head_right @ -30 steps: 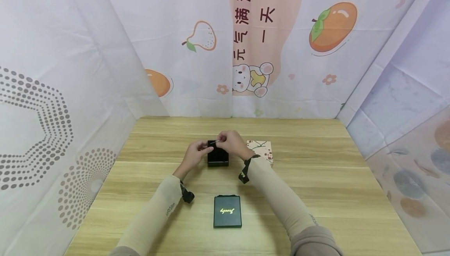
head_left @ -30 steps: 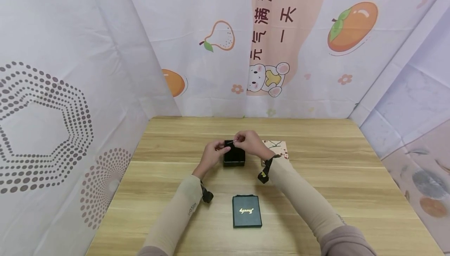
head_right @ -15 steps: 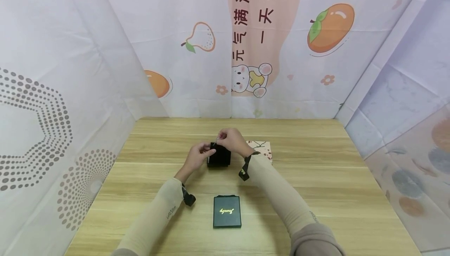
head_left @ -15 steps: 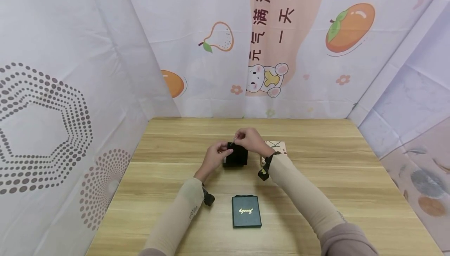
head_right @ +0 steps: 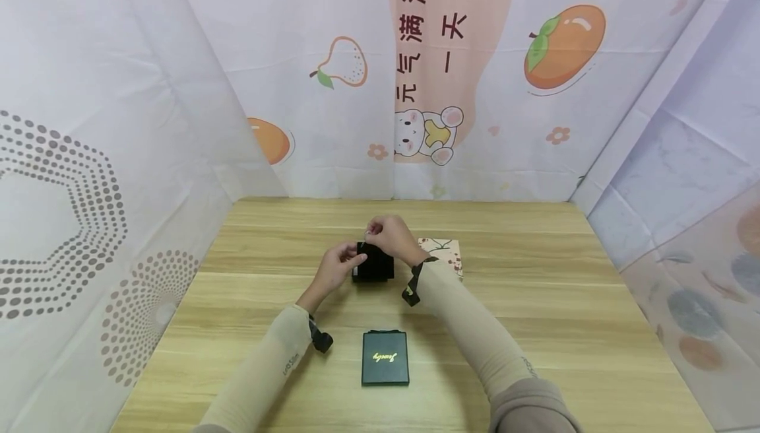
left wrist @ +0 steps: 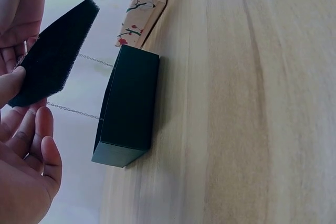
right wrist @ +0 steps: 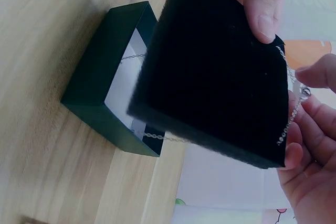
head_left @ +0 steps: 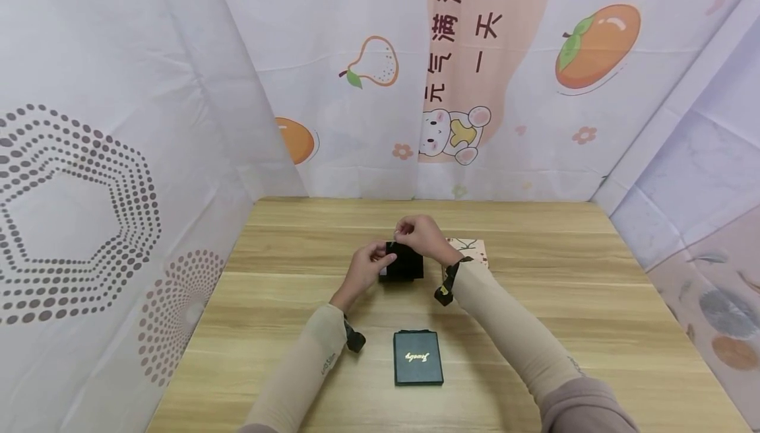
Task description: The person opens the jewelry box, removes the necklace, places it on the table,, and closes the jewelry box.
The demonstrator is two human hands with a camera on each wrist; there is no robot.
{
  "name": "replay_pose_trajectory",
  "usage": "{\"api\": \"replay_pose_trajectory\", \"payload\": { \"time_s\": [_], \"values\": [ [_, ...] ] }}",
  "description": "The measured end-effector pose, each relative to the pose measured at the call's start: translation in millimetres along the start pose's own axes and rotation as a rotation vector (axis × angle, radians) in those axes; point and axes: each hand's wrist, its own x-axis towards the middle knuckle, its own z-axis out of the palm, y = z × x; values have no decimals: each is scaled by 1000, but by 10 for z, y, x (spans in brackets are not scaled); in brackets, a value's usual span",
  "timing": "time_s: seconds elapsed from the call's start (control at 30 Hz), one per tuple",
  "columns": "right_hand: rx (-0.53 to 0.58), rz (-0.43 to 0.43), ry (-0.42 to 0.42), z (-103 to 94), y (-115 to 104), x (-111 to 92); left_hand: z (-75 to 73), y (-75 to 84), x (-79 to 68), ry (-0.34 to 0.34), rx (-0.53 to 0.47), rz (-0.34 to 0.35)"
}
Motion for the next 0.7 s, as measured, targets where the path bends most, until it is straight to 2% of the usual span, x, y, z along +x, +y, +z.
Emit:
{"api": "replay_pose_trajectory", "payload": {
  "time_s": [0.43,0.6,0.7],
  "values": [
    [35,-24,184,60,-9,-53,15,-21,19,29,10,-7],
    [67,7,265,-8,-1,-51,-3,-21,-7,7,61,-2],
    [91,21,295,-73,0,-40,-19,-29,-45,-6,78,-24]
  ]
}}
